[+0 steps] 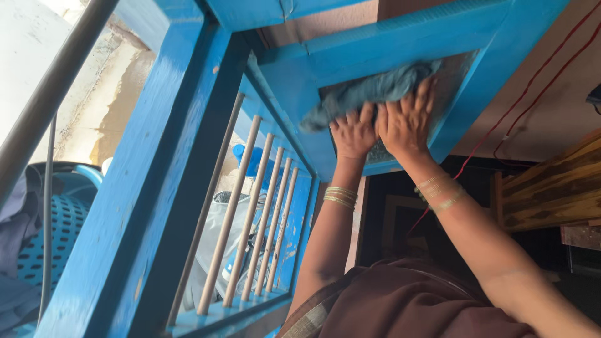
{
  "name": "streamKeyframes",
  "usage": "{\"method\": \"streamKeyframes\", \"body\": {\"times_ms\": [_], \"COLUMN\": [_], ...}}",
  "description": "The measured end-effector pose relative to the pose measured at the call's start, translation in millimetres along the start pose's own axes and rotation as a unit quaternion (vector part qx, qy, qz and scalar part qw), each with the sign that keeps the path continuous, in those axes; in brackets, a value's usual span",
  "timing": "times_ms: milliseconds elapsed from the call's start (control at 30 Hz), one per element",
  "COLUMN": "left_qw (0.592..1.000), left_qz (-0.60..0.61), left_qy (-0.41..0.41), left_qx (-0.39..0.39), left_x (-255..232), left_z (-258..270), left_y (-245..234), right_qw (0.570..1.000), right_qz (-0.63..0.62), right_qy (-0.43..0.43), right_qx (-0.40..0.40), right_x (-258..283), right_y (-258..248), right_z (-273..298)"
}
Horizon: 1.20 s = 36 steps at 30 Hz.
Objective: The person wipes the textured glass panels and blue painted frame of a window using a dark cloth. They clean the upper and lower panes and the surrounding frame, moving the cloth across the surfaces in repeated strokes.
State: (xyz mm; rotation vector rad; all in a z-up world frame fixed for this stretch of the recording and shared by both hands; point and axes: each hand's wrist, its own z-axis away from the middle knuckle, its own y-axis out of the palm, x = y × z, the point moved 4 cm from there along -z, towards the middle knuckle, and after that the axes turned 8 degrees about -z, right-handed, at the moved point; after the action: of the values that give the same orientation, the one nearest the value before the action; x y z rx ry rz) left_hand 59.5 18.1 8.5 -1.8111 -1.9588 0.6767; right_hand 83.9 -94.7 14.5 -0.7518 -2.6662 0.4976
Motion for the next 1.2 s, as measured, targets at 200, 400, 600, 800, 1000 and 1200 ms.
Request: {"method": "streamKeyframes", "body": {"times_ms": [200, 400, 600, 800, 1000, 1200], "left_qw": [0.97, 0.999, 0.999, 0.988, 0.996, 0.986], "left_qz": [-0.126, 0.019, 0.024, -0.019, -0.019, -0.011], "left_qy": [0.151, 0.029, 0.011, 0.035, 0.058, 0.114], "left_qx": [-0.146, 0.029, 0.021, -0.146, -0.059, 0.119], "left_x": [18.6, 27.1, 9.3, -13.5, -20.0, -14.7], "left_z": [95.9, 212.4, 170.6, 26.5, 56.6, 168.1], "left_y": [93.6, 105.0, 48.4, 8.3, 41.8, 96.8], "right_qw": [0.999, 0.971, 0.98, 0.995, 0.996, 0.972], "right_qz": [0.033, 0.059, 0.02, 0.049, 0.073, 0.045], "right_qy": [-0.002, 0.03, 0.093, 0.055, 0.019, 0.133], "right_qx": [0.043, 0.23, 0.174, -0.072, -0.047, 0.186], "right_x": [-54.4, -43.1, -17.8, -42.5, -64.7, -61.8], "right_y": [76.4, 100.1, 58.7, 12.6, 24.4, 42.6], "right_z": [89.2, 210.1, 182.4, 59.6, 91.3, 181.5]}}
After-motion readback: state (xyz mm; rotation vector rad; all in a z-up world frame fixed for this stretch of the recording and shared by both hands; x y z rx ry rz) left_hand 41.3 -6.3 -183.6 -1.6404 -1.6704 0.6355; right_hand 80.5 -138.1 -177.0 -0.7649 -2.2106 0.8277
